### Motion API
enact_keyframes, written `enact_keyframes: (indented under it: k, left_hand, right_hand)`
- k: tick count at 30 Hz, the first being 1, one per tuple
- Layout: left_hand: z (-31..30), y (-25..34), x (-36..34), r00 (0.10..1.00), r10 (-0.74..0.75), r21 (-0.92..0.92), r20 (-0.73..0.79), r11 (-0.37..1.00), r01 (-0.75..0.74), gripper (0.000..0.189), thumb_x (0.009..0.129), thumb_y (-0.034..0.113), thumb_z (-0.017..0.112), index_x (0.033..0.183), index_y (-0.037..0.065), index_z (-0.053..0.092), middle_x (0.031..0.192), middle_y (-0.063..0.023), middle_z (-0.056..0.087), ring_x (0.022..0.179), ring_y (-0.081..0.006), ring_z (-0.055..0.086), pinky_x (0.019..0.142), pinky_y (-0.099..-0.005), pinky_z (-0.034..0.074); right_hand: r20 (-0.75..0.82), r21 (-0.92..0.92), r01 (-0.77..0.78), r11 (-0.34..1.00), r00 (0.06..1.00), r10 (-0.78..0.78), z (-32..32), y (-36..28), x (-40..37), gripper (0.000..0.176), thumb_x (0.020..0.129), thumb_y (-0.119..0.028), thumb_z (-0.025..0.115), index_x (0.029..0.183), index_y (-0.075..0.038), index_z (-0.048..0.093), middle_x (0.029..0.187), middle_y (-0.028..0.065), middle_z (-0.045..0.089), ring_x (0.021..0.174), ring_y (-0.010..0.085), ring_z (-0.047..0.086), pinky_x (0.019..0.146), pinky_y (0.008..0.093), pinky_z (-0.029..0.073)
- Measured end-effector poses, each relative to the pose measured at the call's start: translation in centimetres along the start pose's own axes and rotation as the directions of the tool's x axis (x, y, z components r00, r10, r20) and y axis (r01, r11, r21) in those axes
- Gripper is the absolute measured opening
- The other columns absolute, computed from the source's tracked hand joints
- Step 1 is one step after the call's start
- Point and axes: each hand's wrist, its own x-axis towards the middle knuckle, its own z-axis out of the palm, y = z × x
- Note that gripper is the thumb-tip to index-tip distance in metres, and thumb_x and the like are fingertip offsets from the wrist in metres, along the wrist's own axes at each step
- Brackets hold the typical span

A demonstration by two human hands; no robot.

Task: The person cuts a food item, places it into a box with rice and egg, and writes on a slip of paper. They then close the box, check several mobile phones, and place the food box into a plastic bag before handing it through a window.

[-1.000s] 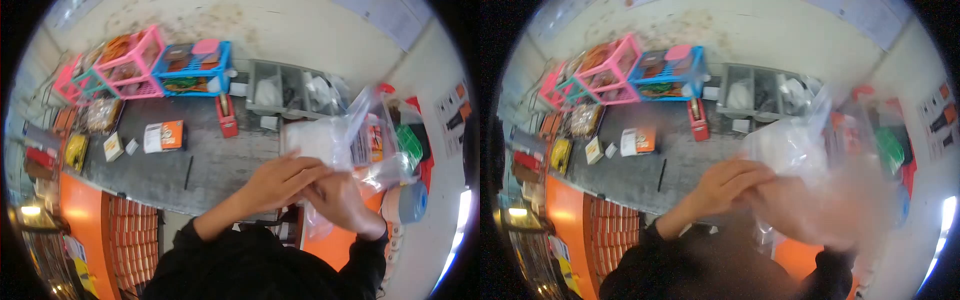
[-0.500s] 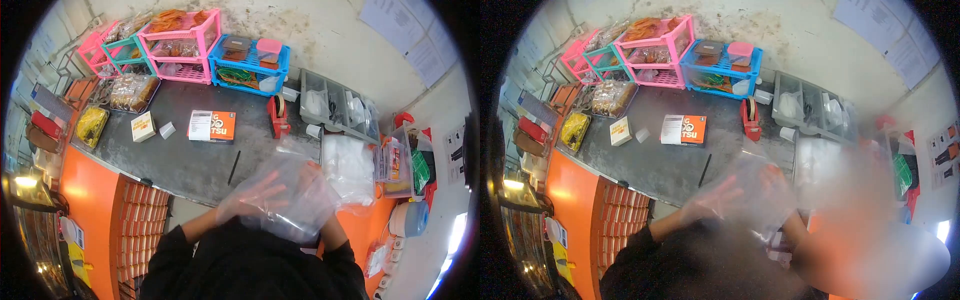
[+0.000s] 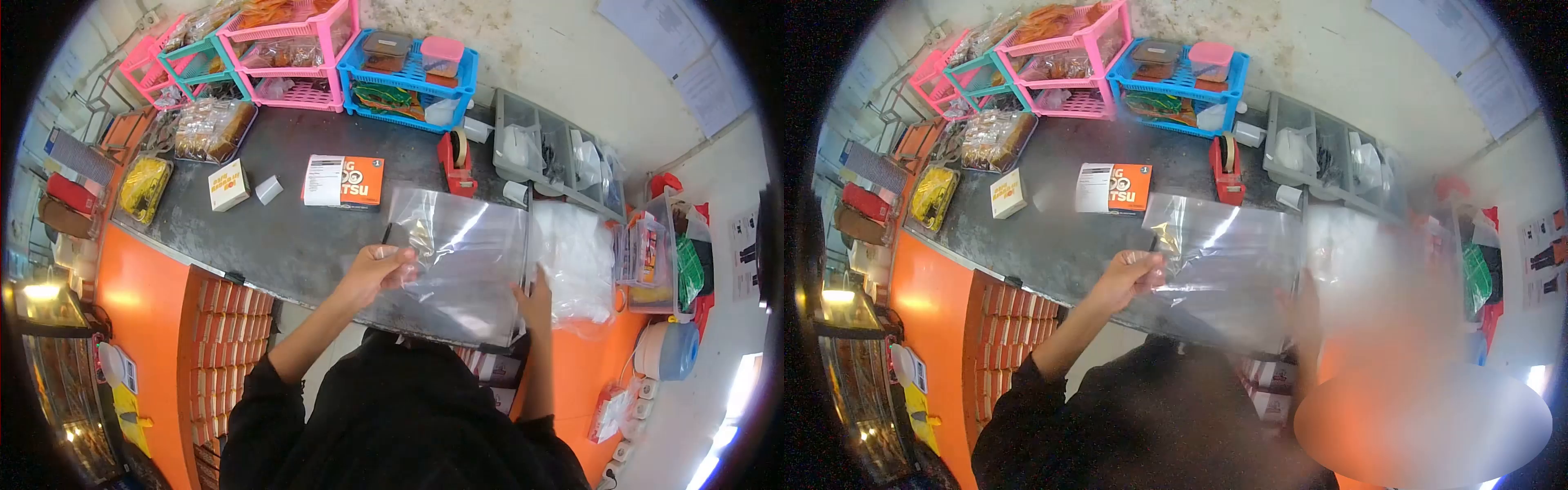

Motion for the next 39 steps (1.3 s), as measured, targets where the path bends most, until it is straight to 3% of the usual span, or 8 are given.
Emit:
enact_keyframes:
  k: [9,11,16,25,29,32,34,39]
  left_hand:
    - [8.5,-10.4,0.9,0.994,-0.108,-0.687,-0.015,0.723,0.069,0.03,0.091,0.017,0.056,0.117,0.003,0.052,0.11,-0.0082,0.059,0.1,-0.016,0.057,0.08,-0.0318,0.05]
    - [10.5,-9.3,-0.8,0.869,0.43,0.427,-0.244,0.852,-0.302,0.024,0.092,0.008,0.049,0.115,0.001,0.055,0.102,-0.0071,0.062,0.092,-0.0136,0.059,0.076,-0.0295,0.05]
    - [9.9,-9.8,-0.6,0.882,0.297,0.242,-0.366,0.945,-0.218,0.019,0.084,0.006,0.058,0.098,-0.004,0.064,0.084,-0.0068,0.066,0.075,-0.0109,0.062,0.067,-0.0235,0.049]
    - [9.9,-11.7,3.3,0.868,0.369,0.407,-0.331,0.886,-0.221,0.027,0.075,0.018,0.073,0.086,-0.004,0.064,0.082,-0.0106,0.067,0.075,-0.013,0.063,0.065,-0.0275,0.05]
    - [9.4,0.6,-2.4,0.903,0.398,0.571,-0.161,0.784,-0.244,0.024,0.066,0.016,0.079,0.075,-0.002,0.065,0.069,-0.0056,0.065,0.064,-0.0097,0.06,0.058,-0.0236,0.046]
    - [10.2,4.7,-7.2,0.849,0.522,0.424,-0.078,0.789,-0.446,0.02,0.063,0.011,0.079,0.062,0.001,0.063,0.059,-0.0012,0.06,0.054,-0.0062,0.054,0.051,-0.0207,0.04]
    - [9.4,5.5,-8.4,0.861,0.504,0.447,-0.072,0.788,-0.424,0.018,0.064,0.008,0.077,0.059,0.002,0.061,0.056,0.0012,0.057,0.052,-0.0055,0.052,0.049,-0.0217,0.039]
    - [4.4,3.4,-9.2,0.867,0.444,0.215,-0.225,0.891,-0.4,0.012,0.07,0.003,0.067,0.078,-0.001,0.059,0.074,-0.0027,0.059,0.066,-0.0055,0.053,0.059,-0.0222,0.041]
  right_hand:
    - [0.334,0.752,-0.308,0.583,0.94,0.065,7.7,-4.6,-6.2,0.039,0.092,-0.025,0.05,0.124,-0.004,0.043,0.109,0.0125,0.058,0.102,0.0206,0.055,0.085,0.0333,0.044]
    - [0.417,0.758,-0.38,0.531,0.907,0.055,5.5,-5.0,-6.4,0.038,0.093,-0.025,0.048,0.125,-0.005,0.043,0.109,0.0107,0.056,0.104,0.0188,0.054,0.084,0.0328,0.045]
    - [0.555,0.769,-0.54,0.343,0.829,0.061,3.5,-3.6,-6.6,0.037,0.094,-0.024,0.046,0.125,-0.005,0.043,0.112,0.0091,0.054,0.105,0.0182,0.052,0.086,0.0344,0.045]
    - [0.574,0.323,-0.021,0.946,0.799,-0.179,3.0,-2.1,-2.7,0.024,0.093,-0.02,0.047,0.11,-0.004,0.053,0.098,0.0047,0.06,0.093,0.0158,0.057,0.082,0.0318,0.046]
    - [0.483,0.859,-0.494,-0.134,0.869,-0.109,-4.3,-5.2,-0.4,0.01,0.088,-0.013,0.05,0.083,-0.005,0.055,0.068,0.0006,0.056,0.061,0.0125,0.053,0.055,0.0287,0.043]
    - [0.37,0.893,-0.444,0.079,0.822,0.432,-13.1,-11.6,-2.5,0.011,0.084,-0.01,0.052,0.074,-0.008,0.05,0.056,-0.0032,0.044,0.045,0.0092,0.038,0.043,0.0281,0.03]
    - [0.414,0.735,-0.279,0.618,0.906,-0.084,-16.0,-9.4,-3.6,0.015,0.081,-0.011,0.054,0.07,-0.01,0.045,0.051,-0.0047,0.035,0.04,0.0065,0.029,0.038,0.0255,0.025]
    - [0.241,0.835,-0.28,0.474,0.96,0.143,-16.9,-5.5,-3.1,0.021,0.082,-0.019,0.057,0.07,-0.01,0.042,0.05,-0.0053,0.035,0.04,0.0031,0.03,0.038,0.0184,0.029]
